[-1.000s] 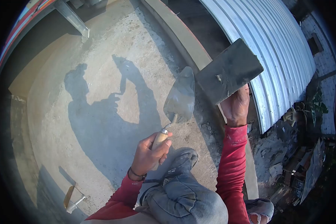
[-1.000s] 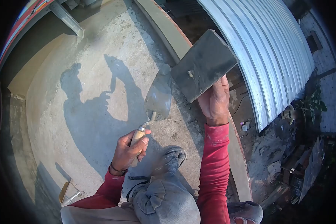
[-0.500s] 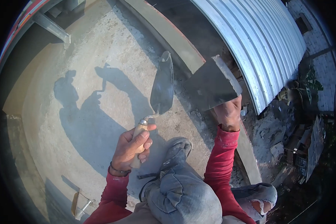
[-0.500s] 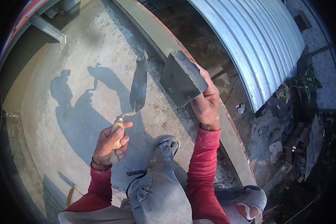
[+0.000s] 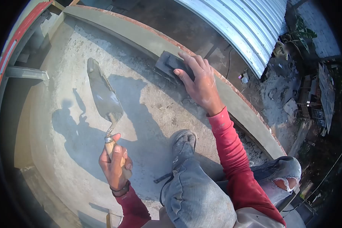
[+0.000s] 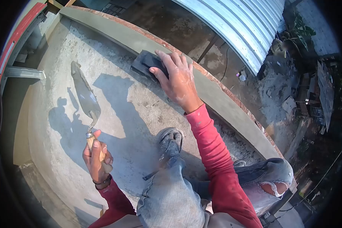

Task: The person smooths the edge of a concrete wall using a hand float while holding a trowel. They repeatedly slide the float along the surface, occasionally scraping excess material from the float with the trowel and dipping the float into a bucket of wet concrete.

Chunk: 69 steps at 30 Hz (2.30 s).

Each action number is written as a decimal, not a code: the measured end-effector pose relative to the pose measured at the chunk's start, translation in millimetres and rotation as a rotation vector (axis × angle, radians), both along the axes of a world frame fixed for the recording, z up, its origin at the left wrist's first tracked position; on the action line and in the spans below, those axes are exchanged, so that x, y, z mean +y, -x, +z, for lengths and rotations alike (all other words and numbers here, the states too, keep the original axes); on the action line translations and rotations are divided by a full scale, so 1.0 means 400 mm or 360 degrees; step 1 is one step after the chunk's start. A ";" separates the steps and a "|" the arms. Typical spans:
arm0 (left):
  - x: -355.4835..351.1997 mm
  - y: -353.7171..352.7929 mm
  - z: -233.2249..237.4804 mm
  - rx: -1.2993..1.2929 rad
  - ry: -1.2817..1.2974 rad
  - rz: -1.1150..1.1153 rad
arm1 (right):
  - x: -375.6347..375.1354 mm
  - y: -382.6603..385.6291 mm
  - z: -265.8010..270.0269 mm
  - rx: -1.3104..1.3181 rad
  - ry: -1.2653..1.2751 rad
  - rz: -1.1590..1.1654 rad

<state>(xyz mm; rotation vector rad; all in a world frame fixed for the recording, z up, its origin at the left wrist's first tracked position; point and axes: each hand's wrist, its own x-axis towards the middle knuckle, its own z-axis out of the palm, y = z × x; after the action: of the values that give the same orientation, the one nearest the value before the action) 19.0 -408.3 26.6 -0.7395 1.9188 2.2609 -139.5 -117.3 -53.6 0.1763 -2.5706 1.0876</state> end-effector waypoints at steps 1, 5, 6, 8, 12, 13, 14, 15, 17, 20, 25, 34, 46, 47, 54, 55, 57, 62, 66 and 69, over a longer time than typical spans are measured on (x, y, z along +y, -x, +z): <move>0.013 0.006 -0.002 -0.0054 0.0059 0.0003 | 0.021 0.045 0.011 -0.0121 -0.0113 -0.0072; 0.049 0.009 -0.055 -0.0135 -0.0036 -0.0033 | 0.074 0.215 -0.089 -0.0037 -0.0620 0.0229; 0.052 0.010 -0.064 -0.0161 -0.0087 -0.0048 | 0.079 0.208 -0.100 -0.0046 -0.0629 0.0241; 0.048 0.012 -0.082 -0.0171 -0.0103 -0.0052 | 0.110 0.181 -0.121 0.0040 -0.0773 0.0455; 0.024 0.000 -0.114 -0.0182 -0.0068 -0.0068 | 0.299 -0.037 -0.055 -0.0250 -0.1032 0.0894; 0.013 -0.001 -0.124 -0.0193 -0.0096 -0.0066 | 0.361 -0.084 -0.052 -0.0228 -0.1106 0.0957; 0.003 -0.004 -0.136 -0.0188 -0.0043 -0.0095 | 0.393 -0.102 -0.052 -0.0250 -0.1129 0.0979; 0.002 -0.002 -0.147 -0.0180 0.0016 -0.0126 | 0.412 -0.105 -0.049 -0.0268 -0.1147 0.0998; 0.012 0.007 -0.156 -0.0169 -0.0026 -0.0108 | 0.329 -0.021 -0.066 -0.0169 -0.1076 0.0963; 0.023 0.017 -0.140 -0.0183 -0.0046 -0.0061 | 0.094 0.219 -0.135 0.0210 -0.0884 0.0826; 0.024 0.039 -0.107 -0.0250 -0.0046 -0.0008 | -0.065 0.493 -0.172 0.0375 -0.0888 0.0642; 0.000 0.026 -0.151 -0.0204 0.0051 -0.0058 | 0.422 -0.047 -0.052 -0.0247 -0.1108 0.0994; 0.024 0.025 -0.138 -0.0268 -0.0065 -0.0006 | 0.172 0.249 -0.098 0.0006 -0.0870 0.0890; 0.020 0.027 -0.149 -0.0254 -0.0037 -0.0003 | 0.274 0.151 -0.098 -0.0101 -0.0932 0.0913; 0.030 0.019 -0.166 -0.0277 0.0042 -0.0044 | 0.169 0.260 -0.114 0.0021 -0.0804 0.0730; 0.032 0.020 -0.162 -0.0274 0.0057 -0.0039 | 0.091 0.368 -0.140 0.0206 -0.0784 0.0718; 0.038 0.025 -0.151 -0.0279 0.0029 -0.0034 | -0.039 0.541 -0.165 0.0355 -0.0745 0.0630; 0.027 0.030 -0.149 -0.0247 0.0047 -0.0041 | 0.090 0.363 -0.117 0.0139 -0.0837 0.0884; 0.024 0.024 -0.163 -0.0235 0.0033 -0.0034 | 0.353 0.034 -0.073 -0.0232 -0.0930 0.0919; 0.030 0.022 -0.161 -0.0261 0.0057 -0.0053 | 0.330 0.066 -0.080 -0.0171 -0.0948 0.0872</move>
<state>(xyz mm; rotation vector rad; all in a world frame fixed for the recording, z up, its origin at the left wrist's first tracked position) 10.1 -396.3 -37.7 -0.8608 1.8859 2.0811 -166.0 14.7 -85.5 1.0368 -2.9543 0.4377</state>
